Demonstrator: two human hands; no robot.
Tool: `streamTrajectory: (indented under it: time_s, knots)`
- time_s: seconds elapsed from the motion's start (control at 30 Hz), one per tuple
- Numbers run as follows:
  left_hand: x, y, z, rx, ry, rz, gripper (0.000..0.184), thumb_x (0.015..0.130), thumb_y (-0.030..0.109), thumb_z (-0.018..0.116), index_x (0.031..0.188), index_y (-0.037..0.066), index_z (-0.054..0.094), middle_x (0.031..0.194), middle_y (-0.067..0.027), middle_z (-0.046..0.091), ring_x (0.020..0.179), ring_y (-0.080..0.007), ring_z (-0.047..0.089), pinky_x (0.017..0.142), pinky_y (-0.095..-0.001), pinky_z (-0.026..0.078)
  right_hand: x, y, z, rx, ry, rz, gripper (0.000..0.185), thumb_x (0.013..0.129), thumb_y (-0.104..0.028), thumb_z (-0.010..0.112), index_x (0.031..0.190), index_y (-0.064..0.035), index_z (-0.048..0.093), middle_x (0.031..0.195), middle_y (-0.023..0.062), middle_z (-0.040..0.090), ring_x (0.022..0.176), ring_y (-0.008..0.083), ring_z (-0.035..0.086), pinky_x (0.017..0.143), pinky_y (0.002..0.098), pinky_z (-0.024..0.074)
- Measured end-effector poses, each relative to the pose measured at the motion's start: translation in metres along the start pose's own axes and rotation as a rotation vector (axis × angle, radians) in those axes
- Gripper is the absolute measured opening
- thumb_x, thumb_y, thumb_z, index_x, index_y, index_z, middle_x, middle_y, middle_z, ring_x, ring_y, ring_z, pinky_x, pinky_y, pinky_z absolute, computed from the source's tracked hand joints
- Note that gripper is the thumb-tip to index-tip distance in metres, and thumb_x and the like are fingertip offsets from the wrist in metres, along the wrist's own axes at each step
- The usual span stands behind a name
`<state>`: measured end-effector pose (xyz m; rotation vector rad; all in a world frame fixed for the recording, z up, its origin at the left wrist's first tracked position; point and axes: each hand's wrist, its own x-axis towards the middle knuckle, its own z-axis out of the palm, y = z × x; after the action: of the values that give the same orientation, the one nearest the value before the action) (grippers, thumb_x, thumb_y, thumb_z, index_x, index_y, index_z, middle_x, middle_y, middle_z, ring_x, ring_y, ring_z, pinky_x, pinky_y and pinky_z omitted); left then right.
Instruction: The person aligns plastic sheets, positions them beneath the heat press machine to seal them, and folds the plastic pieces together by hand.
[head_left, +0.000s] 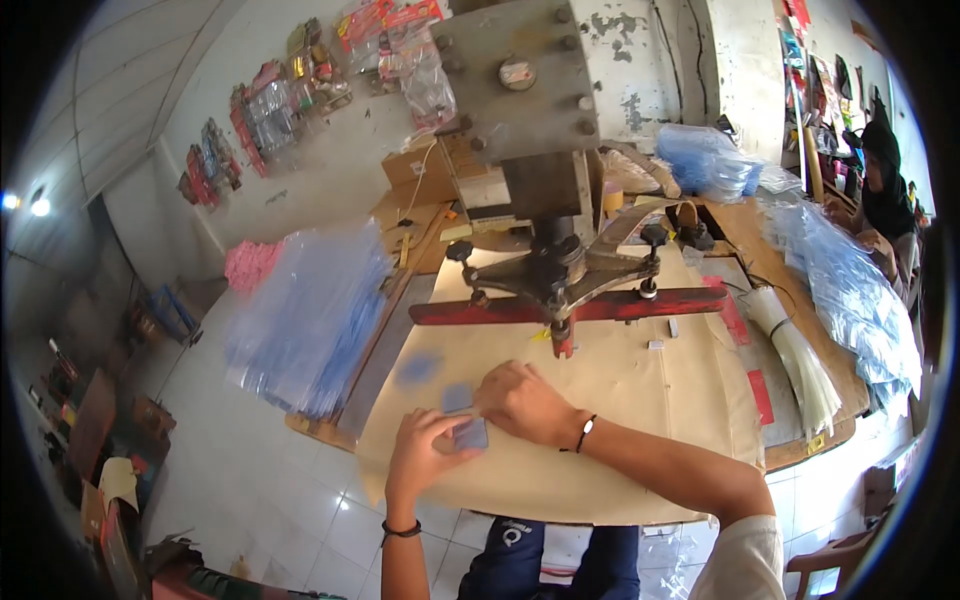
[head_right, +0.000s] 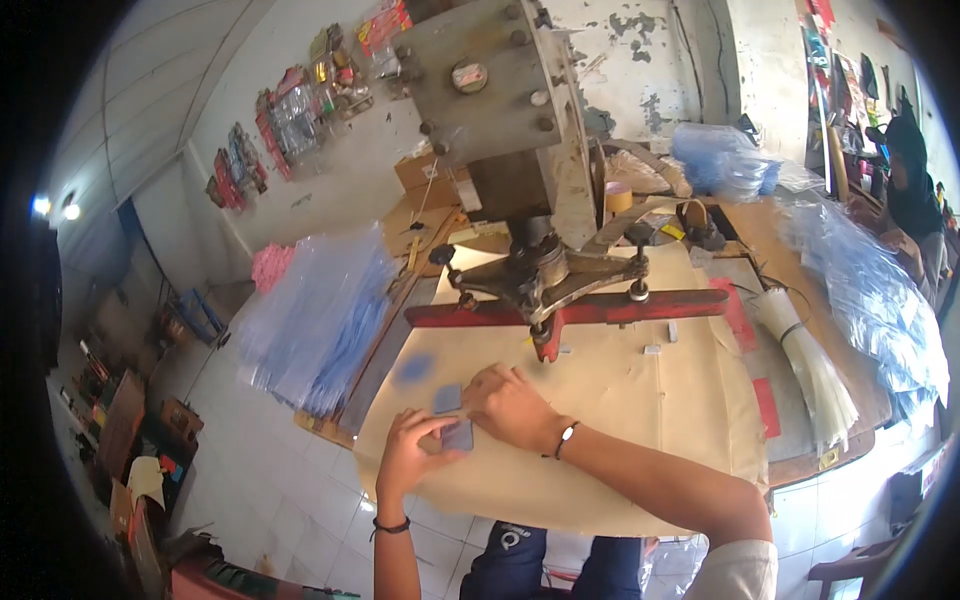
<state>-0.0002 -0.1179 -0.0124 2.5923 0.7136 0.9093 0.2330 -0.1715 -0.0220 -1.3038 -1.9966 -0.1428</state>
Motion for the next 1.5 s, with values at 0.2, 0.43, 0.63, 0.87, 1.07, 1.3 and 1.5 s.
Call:
streamTrajectory:
  time_s: [0.2, 0.43, 0.63, 0.87, 1.07, 1.3, 1.5]
  knots:
    - [-0.001, 0.002, -0.003, 0.026, -0.009, -0.014, 0.045, 0.071, 0.039, 0.09, 0.104, 0.012, 0.075, 0.085, -0.0031, 0.06, 0.089, -0.0254, 0.057, 0.088, -0.0402, 0.045, -0.002, 0.012, -0.008, -0.168, -0.113, 0.179, 0.034, 0.087, -0.034, 0.078, 0.106, -0.0072, 0.073, 0.102, 0.0125, 0.073, 0.101, 0.033, 0.067, 0.091, 0.0449, 0.0519]
    - [-0.003, -0.005, 0.004, 0.138, 0.134, 0.082, 0.044, 0.074, 0.042, 0.089, 0.1, 0.012, 0.07, 0.113, -0.0059, 0.064, 0.118, -0.028, 0.057, 0.109, -0.0451, 0.035, 0.004, 0.021, -0.012, -0.122, -0.236, 0.032, 0.026, 0.09, -0.028, 0.077, 0.094, -0.0029, 0.071, 0.096, 0.0143, 0.072, 0.093, 0.0352, 0.067, 0.086, 0.0448, 0.0545]
    - [-0.006, -0.018, 0.001, -0.119, -0.071, 0.038, 0.048, 0.074, 0.043, 0.088, 0.102, 0.011, 0.065, 0.127, -0.0127, 0.062, 0.127, -0.0296, 0.053, 0.109, -0.0464, 0.034, 0.014, -0.012, -0.016, 0.205, -0.09, 0.343, 0.023, 0.091, -0.013, 0.076, 0.109, -0.0033, 0.066, 0.096, 0.0122, 0.075, 0.089, 0.0281, 0.071, 0.08, 0.037, 0.0571]
    - [-0.005, -0.026, 0.006, -0.116, 0.048, 0.168, 0.048, 0.071, 0.041, 0.09, 0.099, 0.01, 0.066, 0.134, -0.0112, 0.058, 0.125, -0.0334, 0.052, 0.11, -0.0465, 0.036, 0.046, -0.004, -0.003, 0.342, -0.06, 0.44, 0.041, 0.097, -0.01, 0.07, 0.134, -0.0046, 0.052, 0.098, 0.0083, 0.079, 0.082, 0.0177, 0.072, 0.076, 0.0309, 0.0551]
    - [-0.007, -0.024, 0.001, -0.131, 0.013, 0.131, 0.049, 0.072, 0.041, 0.089, 0.097, 0.01, 0.062, 0.126, -0.0113, 0.057, 0.125, -0.0337, 0.051, 0.107, -0.0476, 0.038, 0.065, 0.003, 0.051, 0.647, -0.087, 0.43, 0.042, 0.098, -0.007, 0.071, 0.136, -0.0026, 0.053, 0.092, 0.0025, 0.072, 0.082, 0.0089, 0.065, 0.074, 0.0276, 0.0545]
    - [-0.005, -0.023, 0.001, -0.137, 0.028, 0.033, 0.047, 0.07, 0.04, 0.091, 0.097, 0.01, 0.066, 0.131, -0.011, 0.056, 0.127, -0.0345, 0.05, 0.107, -0.0486, 0.038, 0.074, 0.01, 0.052, 0.733, -0.184, 0.499, 0.025, 0.099, -0.011, 0.072, 0.121, -0.0002, 0.067, 0.092, 0.0001, 0.069, 0.082, 0.0051, 0.06, 0.074, 0.0261, 0.0529]
    - [-0.003, -0.022, 0.002, -0.158, 0.095, -0.036, 0.046, 0.072, 0.038, 0.09, 0.098, 0.012, 0.063, 0.128, -0.0105, 0.056, 0.124, -0.0329, 0.051, 0.104, -0.0481, 0.036, 0.074, 0.007, 0.05, 0.698, -0.195, 0.529, 0.018, 0.101, -0.016, 0.072, 0.107, 0.001, 0.069, 0.093, 0.0013, 0.071, 0.084, 0.0054, 0.061, 0.075, 0.0261, 0.0534]
